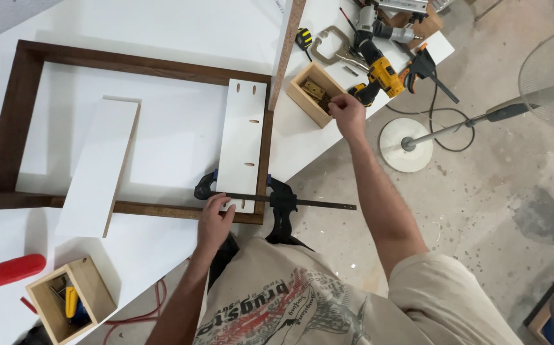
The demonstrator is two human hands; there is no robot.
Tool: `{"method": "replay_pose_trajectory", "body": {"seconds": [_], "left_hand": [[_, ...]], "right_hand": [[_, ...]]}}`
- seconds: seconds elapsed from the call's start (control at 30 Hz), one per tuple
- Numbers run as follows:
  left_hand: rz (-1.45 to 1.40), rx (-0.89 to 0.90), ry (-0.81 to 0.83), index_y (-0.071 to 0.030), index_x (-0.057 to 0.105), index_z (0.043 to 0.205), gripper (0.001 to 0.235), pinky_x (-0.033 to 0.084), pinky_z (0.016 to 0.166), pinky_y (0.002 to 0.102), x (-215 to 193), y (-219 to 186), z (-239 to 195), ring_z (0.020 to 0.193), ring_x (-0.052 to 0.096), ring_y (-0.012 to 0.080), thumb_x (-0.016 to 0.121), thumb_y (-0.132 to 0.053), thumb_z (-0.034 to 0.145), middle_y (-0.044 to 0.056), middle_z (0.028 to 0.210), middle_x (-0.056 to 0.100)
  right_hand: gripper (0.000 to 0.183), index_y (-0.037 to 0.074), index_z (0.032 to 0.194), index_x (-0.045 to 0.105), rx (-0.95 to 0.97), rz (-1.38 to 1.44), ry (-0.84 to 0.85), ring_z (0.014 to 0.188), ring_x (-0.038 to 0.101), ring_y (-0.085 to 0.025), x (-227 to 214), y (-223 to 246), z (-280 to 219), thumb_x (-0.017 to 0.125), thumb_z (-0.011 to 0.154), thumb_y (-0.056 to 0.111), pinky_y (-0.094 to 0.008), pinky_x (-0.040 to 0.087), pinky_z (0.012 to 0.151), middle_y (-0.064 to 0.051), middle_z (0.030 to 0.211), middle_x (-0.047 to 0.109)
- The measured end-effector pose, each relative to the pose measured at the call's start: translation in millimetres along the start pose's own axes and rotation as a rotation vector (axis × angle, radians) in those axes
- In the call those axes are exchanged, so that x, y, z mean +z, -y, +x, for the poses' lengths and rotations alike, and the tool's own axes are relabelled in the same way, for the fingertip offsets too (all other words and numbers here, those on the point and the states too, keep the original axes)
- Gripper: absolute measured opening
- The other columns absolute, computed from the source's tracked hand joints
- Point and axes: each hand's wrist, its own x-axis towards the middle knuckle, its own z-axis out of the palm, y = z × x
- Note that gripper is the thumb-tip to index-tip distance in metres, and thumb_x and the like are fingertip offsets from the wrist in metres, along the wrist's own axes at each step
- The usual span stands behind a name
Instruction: Assembling a wooden frame using pocket hole joinery, bar clamps, and a power drill.
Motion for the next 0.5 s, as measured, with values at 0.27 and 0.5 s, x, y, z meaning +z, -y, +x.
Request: {"method": "replay_pose_trajectory", "body": {"seconds": [0.27, 0.5], "left_hand": [[0.018, -0.042, 0.013, -0.003, 0.065, 0.127, 0.034, 0.059, 0.096, 0.045, -3, -15, -7, 0.125, 0.062, 0.0361, 0.059, -0.028, 0.104, 0.017, 0.144, 0.055], [0.030, 0.227, -0.155, -0.005, 0.069, 0.125, 0.035, 0.054, 0.101, 0.047, 20, -38, -2, 0.120, 0.066, 0.0348, 0.047, -0.029, 0.111, 0.016, 0.131, 0.068]], "right_hand": [[0.016, 0.007, 0.107, 0.075, 0.075, 0.026, -0.046, 0.070, 0.071, -0.017, -11, 0, -19, 0.074, 0.092, 0.010, -0.028, 0.060, 0.066, -0.008, 0.081, 0.073], [0.039, 0.002, 0.091, 0.072, 0.413, 0.593, 0.436, 0.073, 0.075, -0.028, 18, 97, -179, 0.059, 0.107, 0.035, -0.038, 0.063, 0.069, -0.020, 0.080, 0.074]]}}
